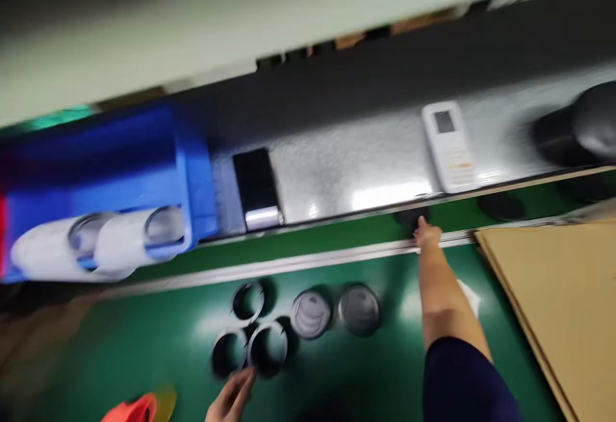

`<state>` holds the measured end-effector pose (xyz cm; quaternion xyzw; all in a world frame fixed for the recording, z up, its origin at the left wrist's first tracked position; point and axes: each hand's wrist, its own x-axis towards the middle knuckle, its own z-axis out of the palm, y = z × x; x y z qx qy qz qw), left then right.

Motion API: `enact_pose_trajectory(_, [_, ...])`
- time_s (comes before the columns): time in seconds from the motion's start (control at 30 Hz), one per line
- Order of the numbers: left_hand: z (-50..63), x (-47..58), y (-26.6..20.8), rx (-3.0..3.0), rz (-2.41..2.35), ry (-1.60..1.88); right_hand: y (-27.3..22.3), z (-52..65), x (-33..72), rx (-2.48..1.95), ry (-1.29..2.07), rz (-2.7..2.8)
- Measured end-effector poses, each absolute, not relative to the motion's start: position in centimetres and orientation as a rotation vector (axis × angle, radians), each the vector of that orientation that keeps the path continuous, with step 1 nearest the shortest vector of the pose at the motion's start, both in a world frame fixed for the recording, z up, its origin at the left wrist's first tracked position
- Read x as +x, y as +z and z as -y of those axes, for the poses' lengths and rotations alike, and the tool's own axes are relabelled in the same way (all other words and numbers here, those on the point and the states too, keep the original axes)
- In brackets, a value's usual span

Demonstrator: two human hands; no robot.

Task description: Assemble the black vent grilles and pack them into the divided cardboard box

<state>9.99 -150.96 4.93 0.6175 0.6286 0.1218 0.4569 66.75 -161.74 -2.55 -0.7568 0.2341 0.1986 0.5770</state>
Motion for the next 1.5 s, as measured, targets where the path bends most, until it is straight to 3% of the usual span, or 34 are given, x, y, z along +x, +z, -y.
enact_pose_trajectory(0.2, [151.9,10.7,4.2,1.375,-1.427,0.331,-2.4,159.7,61.0,-1.432,0.788,-0.594])
enact_pose_trajectory(0.33, [152.3,12.5,5.0,1.273,-1.188,0.355,0.8,160.0,48.3,-1.15,1.059,-0.498])
enact_pose_trajectory(0.53, [153.4,14.7,10.2,1.05,-0.608,0.531,6.2,161.8,27.5,-0.562,1.618,-0.403])
enact_pose_trajectory(0.73, [152.8,13.1,12.3,0.592,-0.608,0.541,13.8,164.7,22.4,-0.486,2.024,0.194])
enact_pose_trajectory(0.8, [152.8,12.3,12.4,0.443,-0.603,0.448,15.7,165.4,23.9,-0.704,1.854,0.639])
enact_pose_trajectory(0.93, [154.0,11.4,13.2,0.309,-0.438,0.185,16.7,165.5,28.0,-1.327,0.745,1.281])
enact_pose_trajectory(1.0, [155.0,11.2,13.7,0.268,-0.38,0.097,15.8,165.3,29.3,-1.472,0.465,1.425])
enact_pose_trajectory(1.23, [157.2,11.0,13.3,0.292,-0.615,0.082,13.3,166.4,28.8,-1.476,0.585,1.575])
enact_pose_trajectory(1.5, [158.2,11.4,13.7,0.31,-0.601,0.122,14.2,167.9,29.0,-1.344,0.86,1.249])
